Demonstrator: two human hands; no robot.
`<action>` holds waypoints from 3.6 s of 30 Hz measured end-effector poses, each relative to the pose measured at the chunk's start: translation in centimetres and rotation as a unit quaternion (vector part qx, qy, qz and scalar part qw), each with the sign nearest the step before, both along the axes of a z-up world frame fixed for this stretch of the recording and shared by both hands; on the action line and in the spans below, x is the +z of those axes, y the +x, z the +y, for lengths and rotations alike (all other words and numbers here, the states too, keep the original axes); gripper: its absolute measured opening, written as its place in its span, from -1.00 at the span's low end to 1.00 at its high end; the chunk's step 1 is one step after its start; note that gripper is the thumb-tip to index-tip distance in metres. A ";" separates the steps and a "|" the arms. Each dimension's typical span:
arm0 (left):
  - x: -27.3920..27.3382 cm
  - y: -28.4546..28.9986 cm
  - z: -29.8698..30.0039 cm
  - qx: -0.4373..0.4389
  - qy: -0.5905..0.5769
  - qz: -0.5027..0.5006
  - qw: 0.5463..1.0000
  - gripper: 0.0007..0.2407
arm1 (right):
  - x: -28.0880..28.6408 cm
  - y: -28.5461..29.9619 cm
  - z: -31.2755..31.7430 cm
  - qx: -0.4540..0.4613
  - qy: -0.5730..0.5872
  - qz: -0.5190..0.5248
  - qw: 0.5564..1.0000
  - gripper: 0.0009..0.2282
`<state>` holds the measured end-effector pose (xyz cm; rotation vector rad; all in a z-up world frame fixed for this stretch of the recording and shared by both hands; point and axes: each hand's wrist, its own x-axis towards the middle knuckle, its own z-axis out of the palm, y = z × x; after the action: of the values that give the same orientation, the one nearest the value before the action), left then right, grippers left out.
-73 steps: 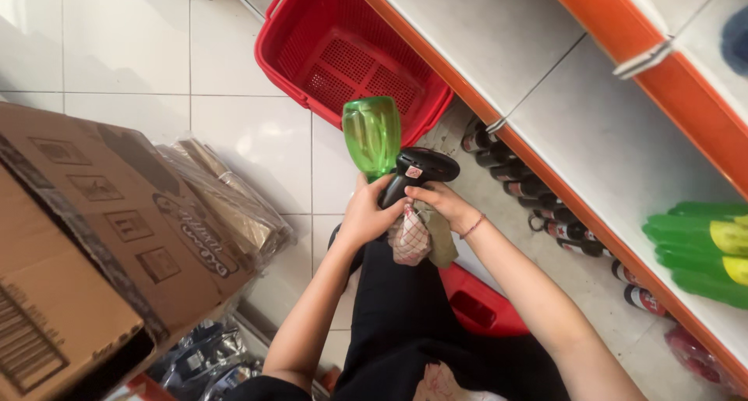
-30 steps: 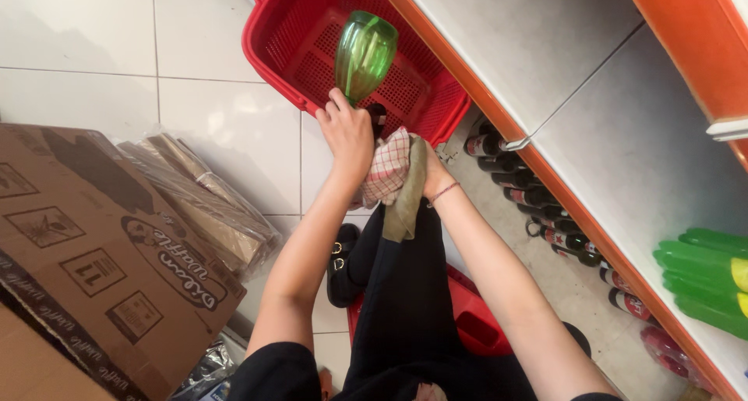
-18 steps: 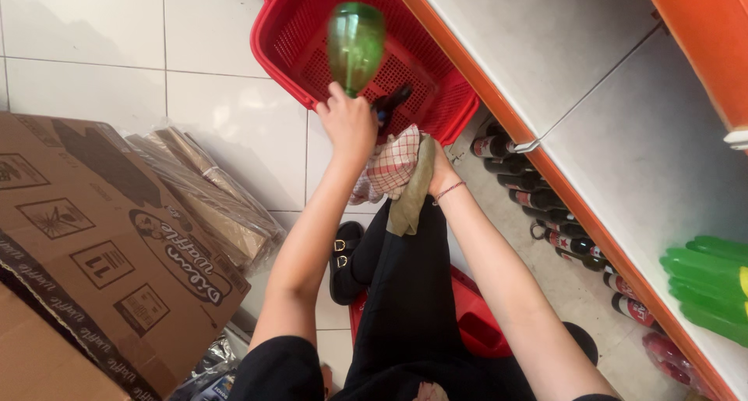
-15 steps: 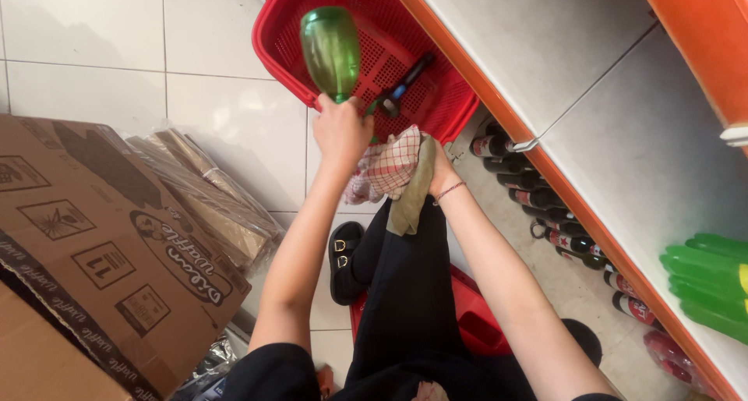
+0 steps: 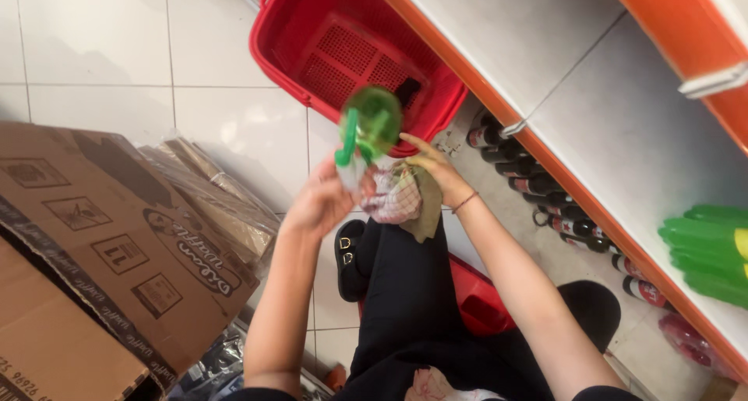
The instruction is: The person scans various snack packages on the shelves using a handheld scanner, places some items in a cardboard box, and then wipes down the surface of a lower shelf using a spray bottle and a cloth.
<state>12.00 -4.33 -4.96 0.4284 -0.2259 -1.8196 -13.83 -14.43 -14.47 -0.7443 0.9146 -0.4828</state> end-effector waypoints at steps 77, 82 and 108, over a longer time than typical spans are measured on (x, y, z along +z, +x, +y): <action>14.5 -49.5 2.2 0.068 -0.499 -0.576 0.644 -0.77 | 9.5 -33.4 31.0 -0.529 0.019 -0.192 0.826 -0.46; 15.1 -51.9 3.4 0.043 -0.520 -0.553 0.650 -0.77 | 8.7 -34.4 32.5 -0.562 0.007 -0.208 0.800 -0.49; 16.0 -65.4 10.6 -0.087 -0.607 -0.492 0.618 -0.79 | 8.4 -39.6 39.4 -0.662 0.037 -0.297 0.688 -0.66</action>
<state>-53.45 6.27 11.00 0.3416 -2.1657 -0.9915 -53.41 25.02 -6.06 0.3333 0.6968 -1.8377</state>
